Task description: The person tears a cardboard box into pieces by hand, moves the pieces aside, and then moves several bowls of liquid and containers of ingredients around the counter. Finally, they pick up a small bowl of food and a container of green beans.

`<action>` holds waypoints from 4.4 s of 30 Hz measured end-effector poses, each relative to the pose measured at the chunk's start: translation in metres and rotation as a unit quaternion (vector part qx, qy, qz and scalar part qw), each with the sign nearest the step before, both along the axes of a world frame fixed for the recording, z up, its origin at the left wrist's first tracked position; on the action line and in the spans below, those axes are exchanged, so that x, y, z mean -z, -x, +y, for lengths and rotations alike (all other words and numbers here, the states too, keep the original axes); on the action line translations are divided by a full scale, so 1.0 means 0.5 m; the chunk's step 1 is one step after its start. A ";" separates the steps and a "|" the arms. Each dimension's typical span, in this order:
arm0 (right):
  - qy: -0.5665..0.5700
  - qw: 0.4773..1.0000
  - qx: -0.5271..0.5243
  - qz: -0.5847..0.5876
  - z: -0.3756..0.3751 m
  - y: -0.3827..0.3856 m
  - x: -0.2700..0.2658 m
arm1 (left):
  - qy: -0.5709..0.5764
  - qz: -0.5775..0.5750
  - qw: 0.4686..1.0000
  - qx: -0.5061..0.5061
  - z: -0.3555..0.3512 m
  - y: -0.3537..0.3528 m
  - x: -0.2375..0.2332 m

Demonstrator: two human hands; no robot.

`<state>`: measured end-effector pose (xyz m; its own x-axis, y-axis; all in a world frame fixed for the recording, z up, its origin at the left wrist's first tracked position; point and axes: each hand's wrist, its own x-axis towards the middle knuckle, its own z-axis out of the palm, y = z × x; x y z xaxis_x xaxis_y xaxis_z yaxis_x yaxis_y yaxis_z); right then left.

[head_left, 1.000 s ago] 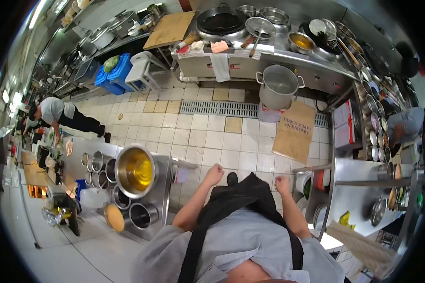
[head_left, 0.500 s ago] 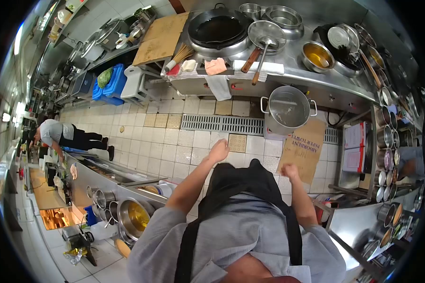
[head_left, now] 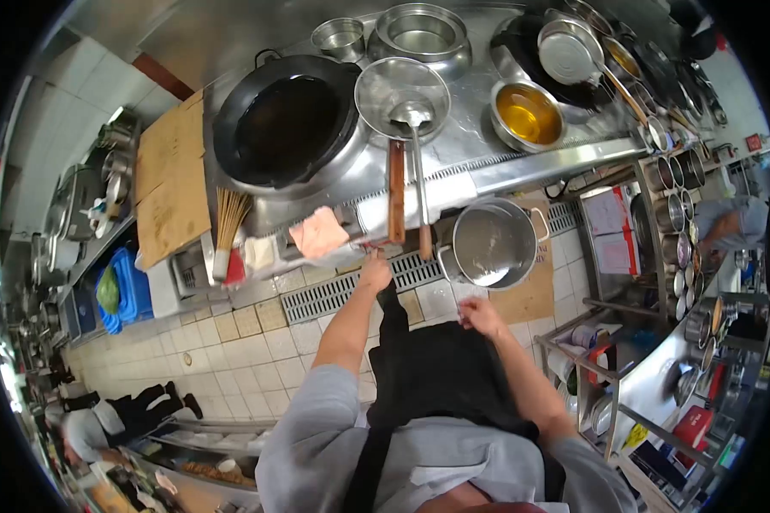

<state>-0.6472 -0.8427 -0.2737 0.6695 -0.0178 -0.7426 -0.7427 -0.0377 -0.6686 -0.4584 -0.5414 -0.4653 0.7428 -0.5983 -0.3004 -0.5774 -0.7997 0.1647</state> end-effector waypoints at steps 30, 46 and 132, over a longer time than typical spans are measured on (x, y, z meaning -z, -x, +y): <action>0.070 0.995 0.077 -0.007 0.043 -0.264 -0.070 | 0.063 0.191 0.964 -0.176 0.000 -0.119 0.064; 0.094 0.987 0.128 -0.017 0.043 -0.269 -0.101 | 0.146 0.161 0.953 -0.211 -0.018 -0.117 0.156; -0.271 0.452 -0.844 0.101 1.458 0.606 -0.335 | 0.344 -0.453 -0.168 -0.805 0.420 1.615 -0.895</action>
<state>-0.9502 -0.1138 -0.1063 -0.6924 0.6133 -0.3802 -0.0101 -0.5351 -0.8447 -1.2658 -0.3316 -0.0177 -0.7526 0.6036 -0.2631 -0.1243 0.2622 0.9570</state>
